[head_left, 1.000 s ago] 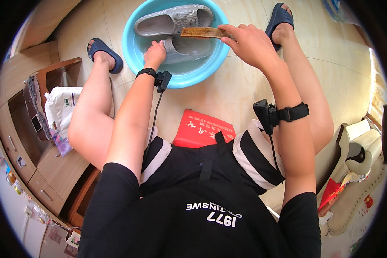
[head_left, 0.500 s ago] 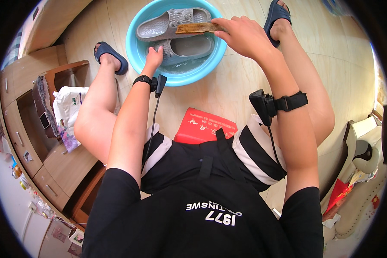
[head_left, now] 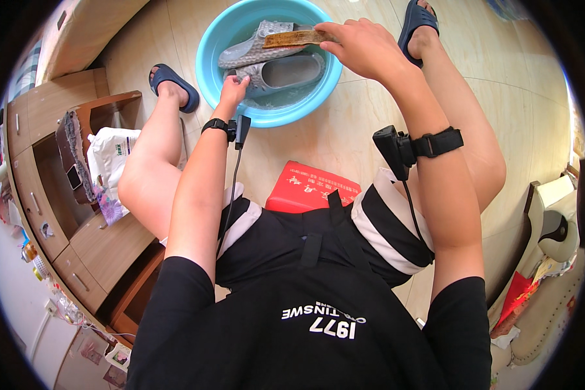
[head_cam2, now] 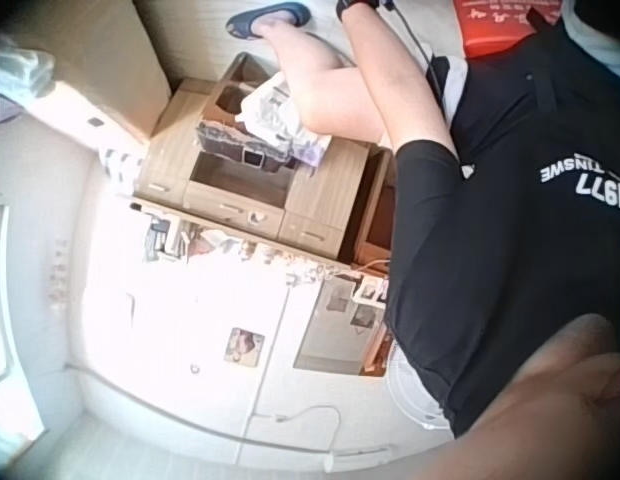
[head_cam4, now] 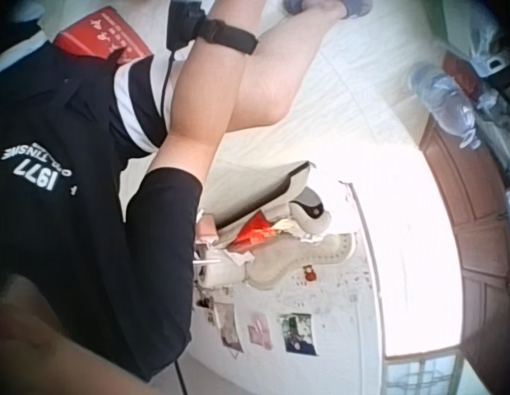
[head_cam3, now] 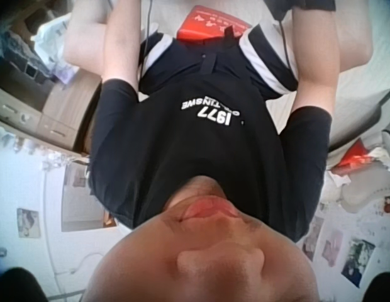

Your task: The person scrubs a pair of sandals with a brush in a basin of water, cleaning the interiors and the soles.

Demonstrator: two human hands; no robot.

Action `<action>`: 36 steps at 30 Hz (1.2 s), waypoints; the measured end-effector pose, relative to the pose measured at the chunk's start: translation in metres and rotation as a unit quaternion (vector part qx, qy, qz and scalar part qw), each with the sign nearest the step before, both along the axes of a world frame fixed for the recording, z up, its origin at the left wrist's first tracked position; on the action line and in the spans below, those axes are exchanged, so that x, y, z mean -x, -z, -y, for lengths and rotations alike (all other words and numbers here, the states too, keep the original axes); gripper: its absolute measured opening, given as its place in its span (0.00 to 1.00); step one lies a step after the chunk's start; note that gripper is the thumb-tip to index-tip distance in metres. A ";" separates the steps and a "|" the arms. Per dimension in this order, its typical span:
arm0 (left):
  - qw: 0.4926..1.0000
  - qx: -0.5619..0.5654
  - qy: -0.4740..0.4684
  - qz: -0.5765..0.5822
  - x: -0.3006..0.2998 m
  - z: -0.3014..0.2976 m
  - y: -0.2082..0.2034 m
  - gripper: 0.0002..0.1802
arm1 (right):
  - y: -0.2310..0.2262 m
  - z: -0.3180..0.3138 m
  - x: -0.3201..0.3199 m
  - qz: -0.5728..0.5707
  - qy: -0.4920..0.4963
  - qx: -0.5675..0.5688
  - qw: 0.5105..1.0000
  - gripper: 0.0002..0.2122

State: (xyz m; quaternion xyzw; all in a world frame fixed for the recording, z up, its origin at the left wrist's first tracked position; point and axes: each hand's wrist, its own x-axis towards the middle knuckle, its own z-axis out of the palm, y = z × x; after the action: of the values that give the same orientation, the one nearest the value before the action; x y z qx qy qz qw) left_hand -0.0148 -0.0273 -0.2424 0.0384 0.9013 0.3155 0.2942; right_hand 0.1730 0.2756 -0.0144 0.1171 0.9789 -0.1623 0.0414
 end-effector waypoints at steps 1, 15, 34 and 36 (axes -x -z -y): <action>1.000 0.004 0.004 -0.003 0.001 0.003 -0.002 0.35 | 0.000 0.002 0.001 -0.006 -0.002 -0.001 1.000 0.17; 0.983 0.103 0.138 -0.060 0.009 0.013 -0.017 0.32 | -0.001 0.004 0.002 0.002 -0.012 -0.007 1.000 0.16; 0.986 0.083 0.140 -0.028 0.006 0.020 -0.030 0.28 | 0.011 0.005 0.002 0.031 -0.017 -0.029 0.999 0.16; 0.987 0.080 0.139 -0.019 0.001 0.014 -0.034 0.27 | 0.012 0.002 0.000 0.053 -0.007 -0.023 0.998 0.16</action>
State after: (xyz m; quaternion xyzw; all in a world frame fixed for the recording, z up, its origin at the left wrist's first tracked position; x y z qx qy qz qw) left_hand -0.0162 -0.0412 -0.2083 0.1455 0.9151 0.1973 0.3200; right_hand 0.1732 0.2738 -0.0269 0.1198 0.9795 -0.1334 0.0915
